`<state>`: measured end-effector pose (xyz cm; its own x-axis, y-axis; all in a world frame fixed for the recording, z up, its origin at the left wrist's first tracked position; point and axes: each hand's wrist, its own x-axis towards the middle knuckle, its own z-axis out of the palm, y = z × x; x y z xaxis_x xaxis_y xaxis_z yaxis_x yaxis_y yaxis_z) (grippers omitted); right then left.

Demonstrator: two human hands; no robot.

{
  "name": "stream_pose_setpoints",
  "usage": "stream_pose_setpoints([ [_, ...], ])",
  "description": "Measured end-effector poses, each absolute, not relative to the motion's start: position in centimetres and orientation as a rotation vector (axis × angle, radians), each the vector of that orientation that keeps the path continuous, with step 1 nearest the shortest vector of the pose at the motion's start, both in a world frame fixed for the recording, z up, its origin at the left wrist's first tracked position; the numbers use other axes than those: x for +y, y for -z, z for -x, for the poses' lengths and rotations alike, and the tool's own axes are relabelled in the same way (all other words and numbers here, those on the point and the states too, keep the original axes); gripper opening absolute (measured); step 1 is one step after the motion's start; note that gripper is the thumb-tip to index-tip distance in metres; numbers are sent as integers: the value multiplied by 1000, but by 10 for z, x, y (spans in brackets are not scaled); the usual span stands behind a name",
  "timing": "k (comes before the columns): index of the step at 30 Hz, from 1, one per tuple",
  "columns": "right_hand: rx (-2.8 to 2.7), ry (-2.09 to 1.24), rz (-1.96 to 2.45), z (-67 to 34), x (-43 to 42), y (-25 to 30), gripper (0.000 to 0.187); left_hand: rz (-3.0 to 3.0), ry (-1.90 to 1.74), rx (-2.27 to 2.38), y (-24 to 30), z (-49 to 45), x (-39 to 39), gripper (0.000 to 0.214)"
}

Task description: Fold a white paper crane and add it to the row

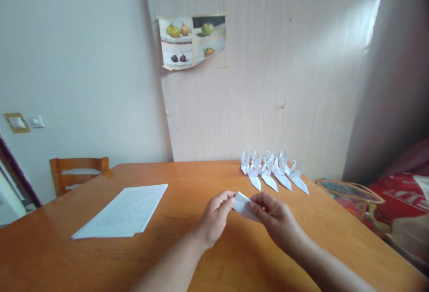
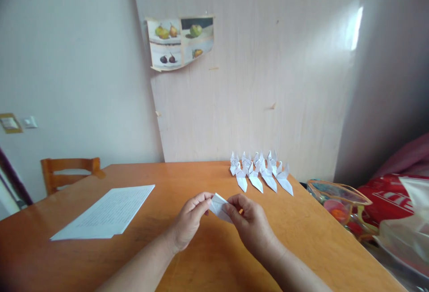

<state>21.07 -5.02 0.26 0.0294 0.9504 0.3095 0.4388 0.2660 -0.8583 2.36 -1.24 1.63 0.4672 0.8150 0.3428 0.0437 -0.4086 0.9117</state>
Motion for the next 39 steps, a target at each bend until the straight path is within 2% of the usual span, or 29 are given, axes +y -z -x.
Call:
stream_pose_setpoints([
  [11,-1566,-908,1195,-186,-40,-22,26,-1637,-1254,806,-22,-17,-5,35],
  [17,-1518,-1006,1125,-179,-34,-31,37,-1671,-1303,878,-20,-9,5,36],
  [21,-1410,-970,1169,-188,-32,-25,43,-1698,-1246,896,-16,-8,6,35],
  [25,-1597,-913,1121,-190,-33,-15,45,-1732,-1174,923,-13,-11,3,35],
  [39,-1760,-682,1240,-185,-38,-7,41,-1752,-1108,948,-10,-17,0,35],
])
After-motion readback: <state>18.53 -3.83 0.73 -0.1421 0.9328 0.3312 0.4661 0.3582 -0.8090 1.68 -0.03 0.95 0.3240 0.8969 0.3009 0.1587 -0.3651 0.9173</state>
